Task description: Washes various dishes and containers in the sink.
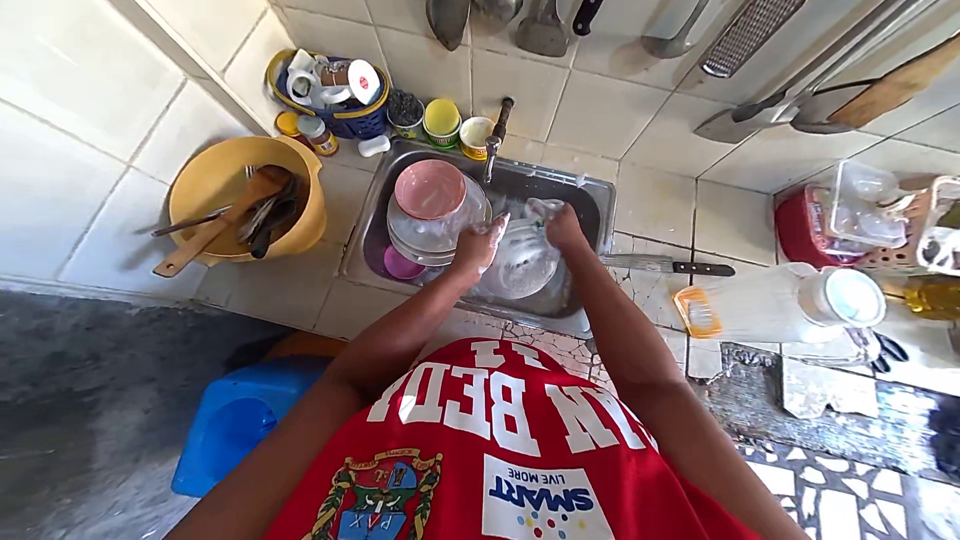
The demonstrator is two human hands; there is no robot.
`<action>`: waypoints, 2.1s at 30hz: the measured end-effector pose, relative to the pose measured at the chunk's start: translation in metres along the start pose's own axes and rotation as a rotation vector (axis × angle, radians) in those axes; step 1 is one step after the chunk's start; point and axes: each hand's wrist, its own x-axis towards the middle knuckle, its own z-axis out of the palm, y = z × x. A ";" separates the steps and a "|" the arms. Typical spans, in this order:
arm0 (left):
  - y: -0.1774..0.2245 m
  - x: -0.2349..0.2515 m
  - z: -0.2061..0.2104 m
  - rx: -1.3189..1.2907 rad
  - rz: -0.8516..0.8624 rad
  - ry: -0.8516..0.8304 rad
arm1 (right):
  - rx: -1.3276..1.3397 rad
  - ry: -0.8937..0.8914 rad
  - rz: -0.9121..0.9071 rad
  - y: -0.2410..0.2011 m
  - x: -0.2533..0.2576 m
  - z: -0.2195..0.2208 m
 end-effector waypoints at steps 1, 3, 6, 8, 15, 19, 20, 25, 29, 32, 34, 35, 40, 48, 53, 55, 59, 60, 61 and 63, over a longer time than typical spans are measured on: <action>0.004 0.001 0.004 0.086 0.015 0.032 | -0.099 -0.027 0.000 -0.012 0.000 0.001; 0.007 0.001 0.011 0.190 0.038 0.093 | -0.206 -0.056 0.024 -0.025 0.005 0.002; 0.005 0.007 0.009 0.200 0.077 0.180 | -0.198 -0.044 0.024 -0.031 0.015 0.005; -0.001 0.009 0.007 0.090 0.076 0.207 | -0.114 -0.068 -0.024 -0.025 0.018 0.007; -0.020 0.000 -0.005 -0.002 0.007 -0.135 | -0.275 -0.262 0.070 -0.005 0.042 0.025; -0.012 0.002 -0.005 0.045 -0.101 -0.327 | -0.402 -0.335 0.041 -0.018 0.039 0.033; -0.008 0.002 -0.003 0.007 -0.129 -0.275 | -0.390 -0.330 0.039 -0.021 0.041 0.034; 0.000 -0.003 -0.002 -0.233 -0.086 -0.033 | 0.036 -0.243 0.068 0.001 0.045 0.009; -0.012 0.003 -0.005 -0.399 -0.031 0.137 | 0.888 0.018 0.404 0.045 0.009 0.022; -0.017 0.012 -0.015 -0.304 -0.037 -0.055 | 0.826 0.110 0.369 0.051 -0.001 0.022; -0.011 0.020 -0.022 -0.144 -0.111 -0.209 | 0.384 -0.005 0.255 0.036 0.003 0.004; -0.004 0.021 -0.021 -0.053 -0.132 -0.270 | 0.130 -0.096 0.176 0.029 0.010 -0.001; 0.014 0.011 0.004 0.077 -0.084 -0.252 | -0.061 -0.222 0.057 -0.005 0.029 0.006; -0.017 0.014 -0.019 -0.265 -0.027 -0.117 | 0.559 -0.014 0.338 0.039 0.009 0.009; 0.005 0.005 -0.006 0.012 -0.176 -0.290 | -0.170 -0.306 0.043 -0.006 0.030 0.019; 0.002 0.004 0.002 -0.015 -0.160 -0.227 | -0.061 -0.319 0.006 -0.007 0.037 0.020; 0.002 0.003 -0.001 -0.251 -0.163 0.018 | 0.285 -0.167 0.006 0.026 0.027 0.002; 0.000 0.004 -0.002 -0.342 -0.203 0.079 | 0.417 -0.083 0.017 0.042 0.020 0.006; -0.001 0.006 -0.002 -0.443 -0.246 0.128 | 0.526 0.011 0.019 0.053 0.014 0.013; -0.008 0.005 -0.005 -0.648 -0.291 0.114 | 0.539 0.189 0.001 0.062 -0.009 0.027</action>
